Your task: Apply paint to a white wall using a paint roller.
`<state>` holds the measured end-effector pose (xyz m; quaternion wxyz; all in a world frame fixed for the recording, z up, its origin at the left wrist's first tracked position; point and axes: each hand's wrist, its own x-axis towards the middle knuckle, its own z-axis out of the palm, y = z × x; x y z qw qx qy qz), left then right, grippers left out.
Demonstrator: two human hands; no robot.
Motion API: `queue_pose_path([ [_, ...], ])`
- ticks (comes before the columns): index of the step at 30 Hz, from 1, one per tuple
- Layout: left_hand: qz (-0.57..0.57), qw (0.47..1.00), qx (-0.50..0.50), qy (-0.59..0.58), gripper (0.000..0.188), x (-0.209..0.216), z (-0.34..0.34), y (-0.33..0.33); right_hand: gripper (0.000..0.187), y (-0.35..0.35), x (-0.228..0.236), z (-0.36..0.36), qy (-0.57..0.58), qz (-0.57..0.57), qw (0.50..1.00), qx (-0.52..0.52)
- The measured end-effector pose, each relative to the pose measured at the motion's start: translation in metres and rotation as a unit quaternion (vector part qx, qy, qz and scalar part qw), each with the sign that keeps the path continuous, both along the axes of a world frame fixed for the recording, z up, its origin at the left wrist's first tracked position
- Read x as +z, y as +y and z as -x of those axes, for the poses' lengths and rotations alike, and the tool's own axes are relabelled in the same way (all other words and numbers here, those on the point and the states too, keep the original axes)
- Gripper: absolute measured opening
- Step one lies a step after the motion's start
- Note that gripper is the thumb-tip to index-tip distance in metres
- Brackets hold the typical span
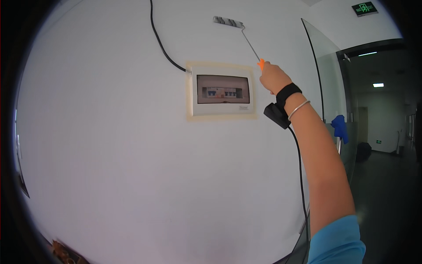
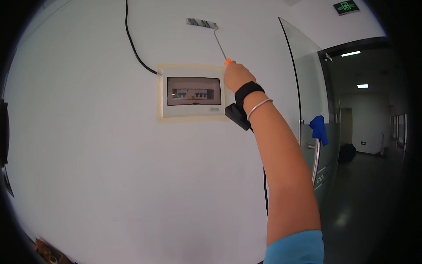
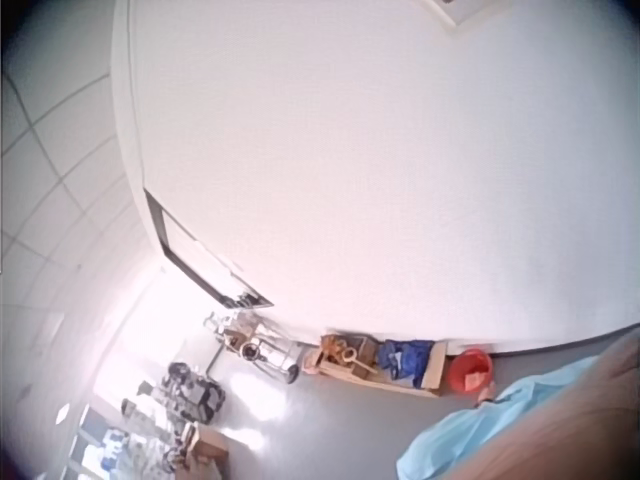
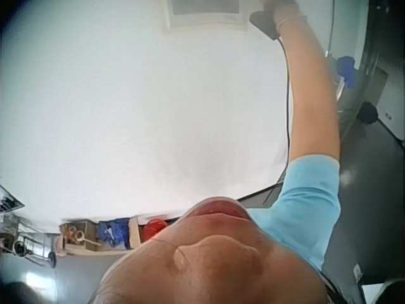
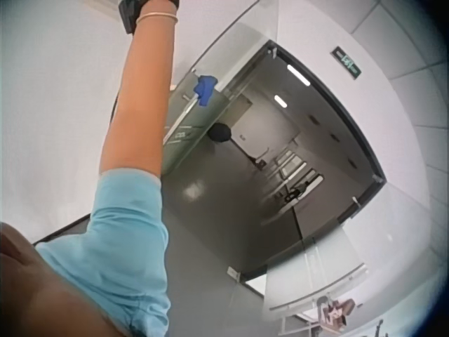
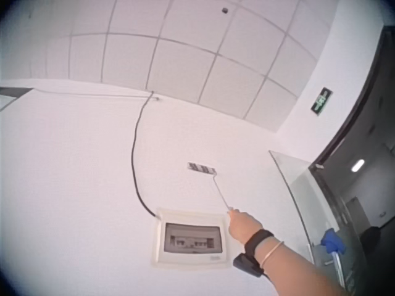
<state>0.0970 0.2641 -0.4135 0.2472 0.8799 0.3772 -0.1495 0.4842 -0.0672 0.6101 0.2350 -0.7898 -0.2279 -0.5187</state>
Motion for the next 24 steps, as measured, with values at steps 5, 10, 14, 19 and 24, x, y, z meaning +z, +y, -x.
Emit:
queue_pose_path([
  [5, -0.007, 1.0, 0.012, -0.002, 0.043, 0.005, -0.029, 0.008, 0.042, 0.015, 0.047, -0.032, -0.004, -0.016, 1.0, -0.015],
  [10, -0.01, 1.0, 0.018, -0.008, 0.043, 0.005, -0.061, 0.022, 0.041, 0.022, 0.084, -0.056, -0.026, -0.028, 0.999, -0.034],
  [14, -0.013, 1.0, 0.02, -0.015, 0.043, 0.009, -0.084, 0.029, 0.042, 0.028, 0.107, -0.065, -0.021, -0.024, 0.998, -0.045],
  [19, -0.018, 0.999, 0.013, -0.024, 0.044, 0.017, -0.104, 0.035, 0.045, 0.024, 0.108, -0.071, -0.008, -0.01, 0.999, -0.04],
  [24, -0.025, 0.999, 0.003, -0.029, 0.044, 0.024, -0.109, 0.037, 0.049, 0.012, 0.087, -0.07, -0.002, -0.005, 0.999, -0.04],
])
